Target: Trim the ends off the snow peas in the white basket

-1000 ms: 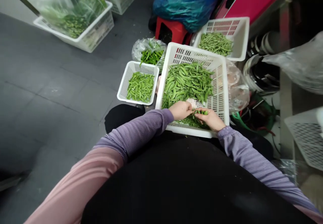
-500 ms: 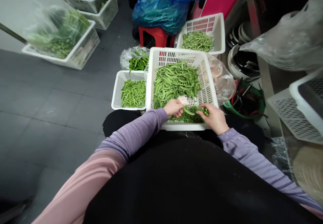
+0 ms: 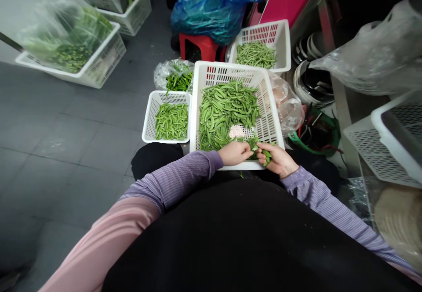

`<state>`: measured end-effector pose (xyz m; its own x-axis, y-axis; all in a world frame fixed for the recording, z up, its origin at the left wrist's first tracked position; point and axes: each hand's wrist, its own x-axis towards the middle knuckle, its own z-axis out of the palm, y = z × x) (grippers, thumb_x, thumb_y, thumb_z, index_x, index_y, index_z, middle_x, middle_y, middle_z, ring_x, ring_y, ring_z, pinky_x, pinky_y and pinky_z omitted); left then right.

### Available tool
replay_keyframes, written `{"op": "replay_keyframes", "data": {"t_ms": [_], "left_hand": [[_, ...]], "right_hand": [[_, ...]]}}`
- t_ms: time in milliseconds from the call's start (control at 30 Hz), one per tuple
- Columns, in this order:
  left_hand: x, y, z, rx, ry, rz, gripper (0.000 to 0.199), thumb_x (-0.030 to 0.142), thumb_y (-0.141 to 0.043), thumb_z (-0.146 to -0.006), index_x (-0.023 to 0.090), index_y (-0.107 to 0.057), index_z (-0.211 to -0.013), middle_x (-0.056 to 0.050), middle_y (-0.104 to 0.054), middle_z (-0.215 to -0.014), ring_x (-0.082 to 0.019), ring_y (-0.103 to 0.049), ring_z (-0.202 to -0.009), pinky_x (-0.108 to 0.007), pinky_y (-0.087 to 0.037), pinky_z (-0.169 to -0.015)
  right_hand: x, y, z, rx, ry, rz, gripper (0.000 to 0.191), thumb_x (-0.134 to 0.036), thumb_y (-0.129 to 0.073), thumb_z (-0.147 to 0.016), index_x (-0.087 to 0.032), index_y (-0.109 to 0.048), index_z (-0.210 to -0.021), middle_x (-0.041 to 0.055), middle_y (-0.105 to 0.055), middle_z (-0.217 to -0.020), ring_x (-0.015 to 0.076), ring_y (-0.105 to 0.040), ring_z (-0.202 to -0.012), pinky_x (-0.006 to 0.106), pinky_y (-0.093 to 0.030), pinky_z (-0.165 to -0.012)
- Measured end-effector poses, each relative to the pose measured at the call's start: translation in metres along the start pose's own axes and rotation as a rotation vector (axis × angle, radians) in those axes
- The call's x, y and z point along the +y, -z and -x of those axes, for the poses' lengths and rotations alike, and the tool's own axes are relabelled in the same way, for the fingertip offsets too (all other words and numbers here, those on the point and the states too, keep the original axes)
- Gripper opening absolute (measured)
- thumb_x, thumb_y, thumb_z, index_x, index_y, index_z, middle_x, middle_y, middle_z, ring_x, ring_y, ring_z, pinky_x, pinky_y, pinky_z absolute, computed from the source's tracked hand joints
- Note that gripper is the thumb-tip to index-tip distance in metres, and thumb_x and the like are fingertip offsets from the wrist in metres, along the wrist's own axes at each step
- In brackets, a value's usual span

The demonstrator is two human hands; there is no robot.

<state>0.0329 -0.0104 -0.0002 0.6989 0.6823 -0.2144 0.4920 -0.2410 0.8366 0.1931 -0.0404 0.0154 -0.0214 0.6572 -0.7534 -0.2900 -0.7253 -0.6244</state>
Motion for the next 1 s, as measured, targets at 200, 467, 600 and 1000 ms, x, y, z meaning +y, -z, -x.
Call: {"op": "replay_keyframes", "data": {"t_ms": [200,467,600,1000], "left_hand": [[0.001,-0.006,0.005,0.038,-0.194,-0.377,0.026,0.022,-0.032,-0.087,0.013,-0.055,-0.081,-0.009,-0.063,-0.082,-0.016,-0.059,-0.077,-0.027,-0.044,-0.072],[-0.01,0.003,-0.006,0.074,-0.116,-0.417,0.024,0.026,-0.042,-0.076,0.016,-0.062,-0.069,-0.006,-0.065,-0.07,-0.015,-0.058,-0.066,-0.025,-0.042,-0.061],[-0.03,0.021,-0.024,0.2,0.249,-0.427,0.031,0.022,-0.035,-0.08,0.013,-0.065,-0.082,-0.009,-0.066,-0.081,-0.017,-0.06,-0.075,-0.026,-0.044,-0.068],[-0.003,0.01,-0.017,-0.078,-0.289,-0.63,0.03,0.029,-0.033,-0.089,0.018,-0.06,-0.096,-0.007,-0.06,-0.094,-0.015,-0.057,-0.087,-0.023,-0.043,-0.07]], "right_hand": [[0.006,-0.009,0.001,-0.025,0.008,-0.025,0.024,-0.019,-0.07,-0.06,-0.015,-0.047,-0.062,-0.0055,-0.045,-0.05,0.003,-0.034,-0.039,0.016,-0.025,-0.034],[0.0,0.001,0.01,-0.204,-0.11,0.151,0.027,-0.022,-0.072,-0.056,-0.016,-0.046,-0.062,-0.0062,-0.04,-0.047,0.0038,-0.031,-0.038,0.018,-0.02,-0.036],[-0.007,0.023,0.019,-0.218,-0.141,0.176,0.025,-0.025,-0.068,-0.059,-0.015,-0.046,-0.062,-0.0066,-0.037,-0.048,0.0033,-0.028,-0.038,0.018,-0.019,-0.037],[-0.005,0.029,0.015,-0.357,-0.205,0.207,0.032,-0.033,-0.072,-0.058,-0.016,-0.045,-0.061,-0.0072,-0.033,-0.048,0.0027,-0.025,-0.039,0.017,-0.016,-0.035]]}}
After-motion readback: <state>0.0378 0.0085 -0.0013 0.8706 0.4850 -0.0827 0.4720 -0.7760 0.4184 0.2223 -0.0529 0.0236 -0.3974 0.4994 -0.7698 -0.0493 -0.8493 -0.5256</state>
